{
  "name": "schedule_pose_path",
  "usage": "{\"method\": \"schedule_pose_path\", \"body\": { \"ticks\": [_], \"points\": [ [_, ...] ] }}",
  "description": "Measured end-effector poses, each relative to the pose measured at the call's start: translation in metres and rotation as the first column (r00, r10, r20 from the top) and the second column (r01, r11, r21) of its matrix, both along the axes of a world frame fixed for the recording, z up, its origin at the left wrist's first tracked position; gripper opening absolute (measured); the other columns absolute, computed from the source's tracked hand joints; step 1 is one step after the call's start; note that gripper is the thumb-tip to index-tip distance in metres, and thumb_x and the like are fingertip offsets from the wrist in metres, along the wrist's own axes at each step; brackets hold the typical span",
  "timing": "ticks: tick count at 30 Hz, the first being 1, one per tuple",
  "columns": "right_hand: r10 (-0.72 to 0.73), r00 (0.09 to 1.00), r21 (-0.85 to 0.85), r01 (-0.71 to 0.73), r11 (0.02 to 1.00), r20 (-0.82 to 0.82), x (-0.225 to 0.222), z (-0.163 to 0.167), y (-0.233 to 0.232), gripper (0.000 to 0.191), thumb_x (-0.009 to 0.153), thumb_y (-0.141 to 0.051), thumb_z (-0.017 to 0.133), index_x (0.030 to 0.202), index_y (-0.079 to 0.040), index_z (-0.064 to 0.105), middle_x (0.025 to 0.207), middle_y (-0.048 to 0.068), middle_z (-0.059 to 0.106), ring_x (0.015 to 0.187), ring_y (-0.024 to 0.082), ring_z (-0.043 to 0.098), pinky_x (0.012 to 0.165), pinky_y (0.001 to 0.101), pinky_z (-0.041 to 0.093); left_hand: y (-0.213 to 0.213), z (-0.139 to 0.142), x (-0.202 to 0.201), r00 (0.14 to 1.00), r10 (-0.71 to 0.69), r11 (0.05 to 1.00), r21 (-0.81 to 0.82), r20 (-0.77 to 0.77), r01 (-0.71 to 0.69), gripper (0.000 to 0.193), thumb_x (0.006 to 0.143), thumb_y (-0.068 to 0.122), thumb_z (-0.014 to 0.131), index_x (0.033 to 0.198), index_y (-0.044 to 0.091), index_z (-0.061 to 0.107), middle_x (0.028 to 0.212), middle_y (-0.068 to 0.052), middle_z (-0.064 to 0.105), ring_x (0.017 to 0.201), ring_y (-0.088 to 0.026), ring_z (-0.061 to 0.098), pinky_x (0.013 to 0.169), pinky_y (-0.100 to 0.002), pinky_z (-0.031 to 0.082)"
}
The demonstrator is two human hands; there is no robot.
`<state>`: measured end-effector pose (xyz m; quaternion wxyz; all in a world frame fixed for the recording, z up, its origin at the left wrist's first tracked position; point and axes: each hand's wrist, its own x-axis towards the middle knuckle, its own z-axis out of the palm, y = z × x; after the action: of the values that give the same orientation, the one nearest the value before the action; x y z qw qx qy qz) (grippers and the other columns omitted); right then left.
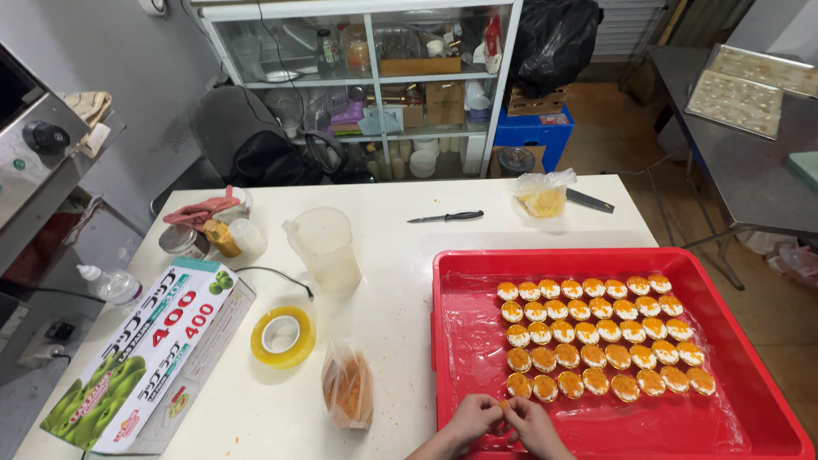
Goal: The person sits at a table with a red tray of small round cream-topped pastries. They pinch pieces of orange shredded topping from a plastic bag and press the topping onto the cream of each pastry one at a time, working across the rows in the tray.
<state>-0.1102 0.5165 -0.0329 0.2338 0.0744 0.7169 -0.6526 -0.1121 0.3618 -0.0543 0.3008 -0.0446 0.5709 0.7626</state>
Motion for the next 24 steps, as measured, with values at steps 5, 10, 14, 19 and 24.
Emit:
{"method": "schedule_pose_path", "body": {
  "ticks": [5, 10, 14, 19, 24],
  "points": [
    [-0.047, 0.999, 0.042, 0.047, 0.998, -0.018, 0.003, 0.007, 0.002, 0.021, 0.094, -0.018, 0.064, 0.095, 0.002, 0.073, 0.082, 0.008, 0.074, 0.065, 0.015, 0.07, 0.054, 0.0304, 0.058, -0.002, 0.011, 0.003, 0.999, 0.047, 0.998, -0.04, -0.014, -0.048, 0.017, 0.096, 0.017, 0.073, 0.093, 0.001, 0.072, 0.079, -0.005, 0.071, 0.065, -0.011, 0.065, 0.062, -0.026, 0.054],
    [-0.042, 0.998, 0.043, 0.043, 0.998, -0.036, 0.011, 0.011, 0.006, 0.024, 0.098, -0.02, 0.062, 0.094, 0.002, 0.071, 0.08, 0.008, 0.071, 0.069, 0.013, 0.068, 0.057, 0.0286, 0.057, -0.005, 0.018, 0.008, 0.998, 0.057, 0.998, -0.019, -0.034, -0.058, 0.014, 0.093, 0.012, 0.073, 0.093, -0.002, 0.073, 0.08, -0.007, 0.073, 0.067, -0.012, 0.067, 0.064, -0.026, 0.055],
    [-0.049, 0.998, 0.008, 0.05, 0.999, -0.046, 0.015, 0.013, 0.006, 0.024, 0.1, -0.021, 0.058, 0.091, 0.001, 0.065, 0.079, 0.008, 0.069, 0.068, 0.014, 0.066, 0.055, 0.0284, 0.055, -0.003, 0.02, 0.014, 1.0, 0.021, 0.996, 0.091, -0.017, -0.019, 0.017, 0.095, 0.014, 0.071, 0.097, -0.003, 0.075, 0.082, -0.006, 0.074, 0.069, -0.011, 0.067, 0.068, -0.026, 0.057],
    [-0.047, 0.997, 0.017, 0.048, 0.999, -0.062, 0.018, 0.016, 0.004, 0.024, 0.1, -0.02, 0.054, 0.09, 0.0, 0.062, 0.078, 0.009, 0.07, 0.067, 0.015, 0.069, 0.054, 0.0296, 0.057, 0.002, 0.019, 0.016, 0.999, 0.026, 1.0, 0.016, -0.047, -0.025, 0.018, 0.095, 0.015, 0.069, 0.098, -0.002, 0.075, 0.082, -0.005, 0.073, 0.07, -0.01, 0.067, 0.066, -0.025, 0.055],
    [-0.074, 0.996, 0.012, 0.075, 0.997, -0.047, 0.02, 0.02, 0.003, 0.023, 0.1, -0.02, 0.054, 0.093, 0.0, 0.062, 0.078, 0.008, 0.067, 0.066, 0.015, 0.067, 0.054, 0.03, 0.057, 0.002, 0.022, 0.017, 0.998, 0.026, 0.999, -0.019, -0.054, -0.027, 0.018, 0.096, 0.017, 0.07, 0.094, -0.001, 0.072, 0.078, -0.005, 0.071, 0.068, -0.01, 0.066, 0.064, -0.025, 0.054]
  ]
}}
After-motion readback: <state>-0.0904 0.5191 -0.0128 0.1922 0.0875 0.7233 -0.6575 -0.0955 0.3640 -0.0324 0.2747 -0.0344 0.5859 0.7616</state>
